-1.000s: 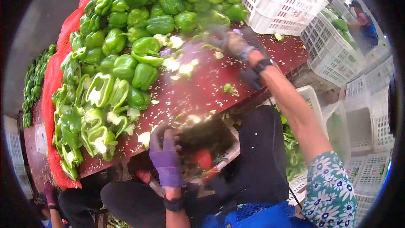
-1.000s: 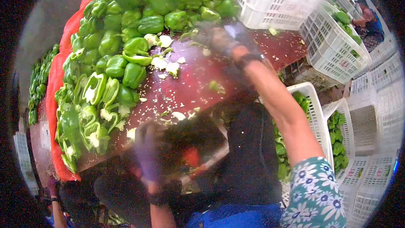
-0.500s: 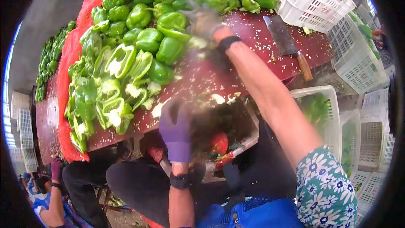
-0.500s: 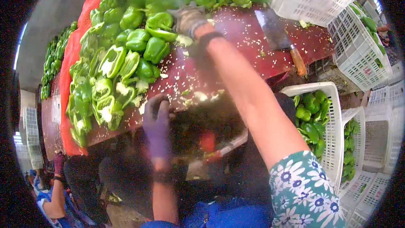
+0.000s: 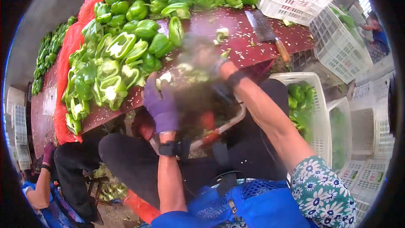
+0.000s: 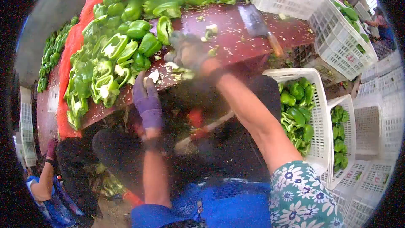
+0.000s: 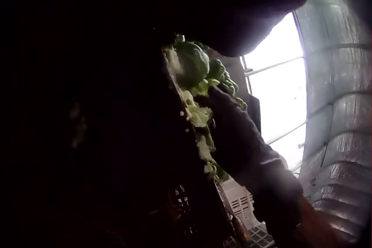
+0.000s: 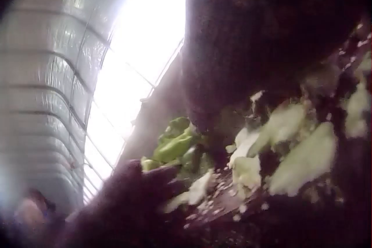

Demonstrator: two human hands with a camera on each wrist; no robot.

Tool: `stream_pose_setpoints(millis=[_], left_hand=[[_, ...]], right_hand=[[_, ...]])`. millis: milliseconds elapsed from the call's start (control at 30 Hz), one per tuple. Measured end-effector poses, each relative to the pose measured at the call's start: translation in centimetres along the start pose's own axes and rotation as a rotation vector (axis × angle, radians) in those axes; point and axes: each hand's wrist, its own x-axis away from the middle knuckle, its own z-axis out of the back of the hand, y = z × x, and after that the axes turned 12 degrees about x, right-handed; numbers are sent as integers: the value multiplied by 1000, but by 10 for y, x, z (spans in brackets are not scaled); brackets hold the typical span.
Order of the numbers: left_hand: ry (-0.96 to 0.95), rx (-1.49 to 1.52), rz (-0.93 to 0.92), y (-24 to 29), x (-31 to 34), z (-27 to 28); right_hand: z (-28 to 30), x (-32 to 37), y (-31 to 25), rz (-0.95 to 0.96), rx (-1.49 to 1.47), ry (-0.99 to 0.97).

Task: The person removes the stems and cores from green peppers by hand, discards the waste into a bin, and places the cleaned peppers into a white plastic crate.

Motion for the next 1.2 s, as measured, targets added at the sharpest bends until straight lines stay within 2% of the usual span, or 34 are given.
stream_pose_setpoints(millis=[67,100,167,233,300,333,400,433,500,533,567,600,633,667,700,767,800,833,867,900,933,967,1000,1067,1100,1167,1200], left_hand=[[-39,76,47,-1,2,-3],[-55,67,2,-5,3,-6],[-68,53,-42,-6,5,-7],[-107,59,-77,0,6,-6],[-132,3,-93,5,9,-10],[-157,-46,-110,10,8,-12],[-196,-28,-68,16,7,-12],[-239,14,-35,16,6,-12],[-360,-4,37,33,4,-2],[-360,-5,39,37,4,8],[-435,-140,-20,38,7,18],[-509,-275,-80,36,10,25],[-509,-275,-77,25,12,28],[-332,-100,-59,11,15,30],[-154,69,-36,2,19,33],[-159,117,66,9,14,39],[-165,172,146,17,8,42],[-162,-47,-67,27,3,44],[-157,-49,-64,16,3,37],[-161,69,187,-4,7,23],[-163,188,437,-7,3,20],[-197,526,570,-5,5,17],[-198,526,575,-4,5,14],[-134,767,754,-2,5,8],[-98,885,843,-1,6,6],[-101,964,834,11,0,11],[-106,1043,826,16,0,13]], right_hand=[[16,29,-6,198,-156,-16],[10,31,6,197,-148,-12],[7,29,18,569,328,67],[67,52,43,194,1128,0],[87,35,70,-126,170,-61],[74,33,73,-119,170,-53],[36,30,72,-180,22,-206],[90,31,10,-399,-591,-373],[37,52,-14,31,-146,-37],[30,60,-36,177,-99,91],[25,67,-52,323,-52,218],[39,67,-61,323,-54,215],[68,61,-71,152,-290,6],[84,58,-76,-21,-522,-210],[77,54,-61,60,-335,35],[68,19,-31,130,-59,307],[58,10,-20,139,-62,301],[47,4,-12,85,50,202],[36,1,-5,30,163,105],[39,-2,-6,36,160,102],[47,-7,-9,-45,81,-14],[55,-9,-13,-128,2,-134],[63,-9,-19,-129,2,-138],[77,-7,-31,-354,152,-371],[68,-3,-22,-351,153,-372],[42,9,2,-476,-686,-85],[45,16,-4,-480,-689,-93]])
